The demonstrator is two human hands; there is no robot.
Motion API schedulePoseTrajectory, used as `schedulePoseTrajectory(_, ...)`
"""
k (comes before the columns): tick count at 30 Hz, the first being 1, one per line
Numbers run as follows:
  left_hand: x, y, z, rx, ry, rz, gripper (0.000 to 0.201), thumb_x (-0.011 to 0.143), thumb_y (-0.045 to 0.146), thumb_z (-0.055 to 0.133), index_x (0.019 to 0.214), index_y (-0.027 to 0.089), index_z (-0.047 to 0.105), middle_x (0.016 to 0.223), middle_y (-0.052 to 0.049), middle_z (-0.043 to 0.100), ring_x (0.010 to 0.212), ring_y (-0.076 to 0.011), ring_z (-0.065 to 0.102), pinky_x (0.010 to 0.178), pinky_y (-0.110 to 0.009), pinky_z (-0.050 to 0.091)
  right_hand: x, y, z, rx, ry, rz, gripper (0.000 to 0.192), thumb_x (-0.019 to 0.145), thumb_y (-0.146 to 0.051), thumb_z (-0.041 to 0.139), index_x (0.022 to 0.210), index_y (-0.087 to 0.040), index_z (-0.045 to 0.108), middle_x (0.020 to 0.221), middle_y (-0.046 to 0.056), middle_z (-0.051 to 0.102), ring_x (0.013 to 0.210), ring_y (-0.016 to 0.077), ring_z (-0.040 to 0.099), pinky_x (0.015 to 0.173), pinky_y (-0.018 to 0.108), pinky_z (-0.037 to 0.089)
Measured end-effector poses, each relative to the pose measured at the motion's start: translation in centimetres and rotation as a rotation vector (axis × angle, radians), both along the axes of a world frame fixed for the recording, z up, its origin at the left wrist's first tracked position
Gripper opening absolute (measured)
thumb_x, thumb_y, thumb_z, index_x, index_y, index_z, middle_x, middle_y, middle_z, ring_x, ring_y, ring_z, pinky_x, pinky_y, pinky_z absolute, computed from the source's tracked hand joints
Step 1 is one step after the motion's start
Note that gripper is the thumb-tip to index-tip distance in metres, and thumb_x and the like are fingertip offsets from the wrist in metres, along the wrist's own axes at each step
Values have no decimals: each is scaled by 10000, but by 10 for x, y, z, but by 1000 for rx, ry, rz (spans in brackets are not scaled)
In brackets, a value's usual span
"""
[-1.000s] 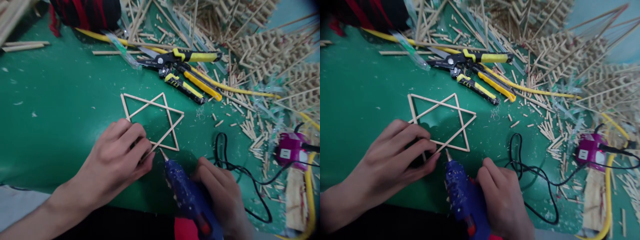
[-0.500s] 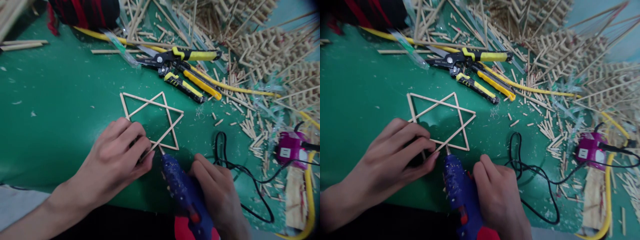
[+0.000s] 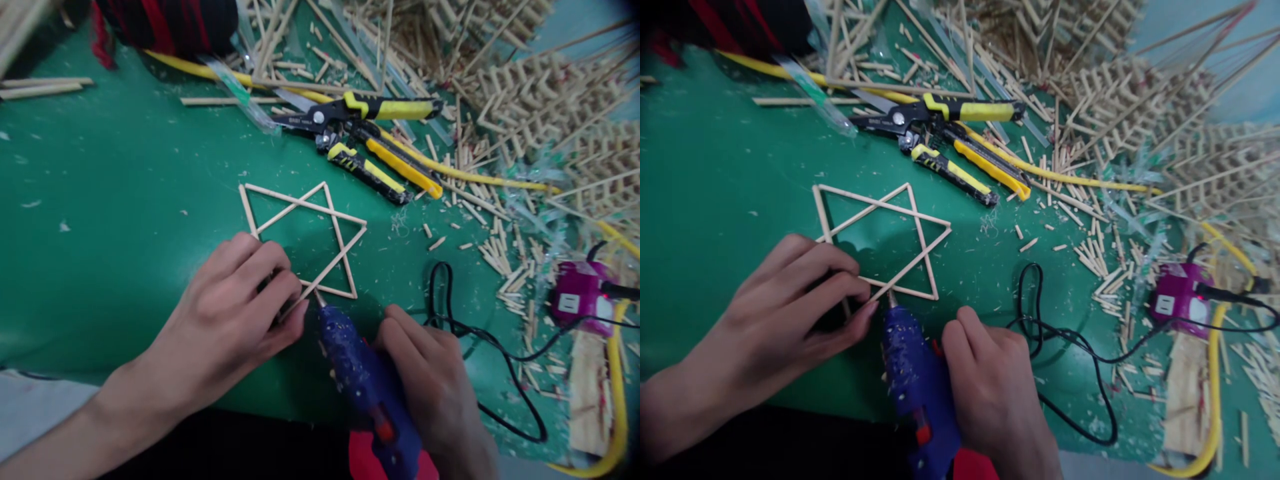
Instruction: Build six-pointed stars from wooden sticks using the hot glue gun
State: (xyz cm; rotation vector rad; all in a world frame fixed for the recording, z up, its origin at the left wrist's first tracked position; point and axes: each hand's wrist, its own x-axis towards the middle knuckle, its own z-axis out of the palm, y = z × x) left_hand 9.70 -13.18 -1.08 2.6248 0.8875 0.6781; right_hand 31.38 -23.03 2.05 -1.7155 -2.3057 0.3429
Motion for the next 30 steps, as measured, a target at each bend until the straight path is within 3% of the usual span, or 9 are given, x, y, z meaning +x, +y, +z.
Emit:
schedulePoseTrajectory(8,1,-7,1,-66,7,86,304,1042,219,474,787,186,637,868,-46,613,824,-198,479,726,-380,469,-1,-1,0,0,-9,-6,332,996,-126,349,694,-236,434,632,-28,411,480,117,407,477,282,298)
schedulePoseTrajectory(17,1,-6,1,-69,10,82,307,1044,227,459,789,190,626,867,-44,603,824,-197,470,719,-393,471,0,-2,2,-10,-9,-17,319,985,-105,368,698,-235,414,638,-28,423,488,115,416,490,281,293)
schedulePoseTrajectory(30,-2,-2,-1,-11,34,-22,173,979,146,570,812,173,606,865,-67,592,797,-210,463,678,-377,433,1,-5,1,-17,-40,-22,362,1049,-135,317,716,-236,416,654,-26,439,499,116,441,505,283,303)
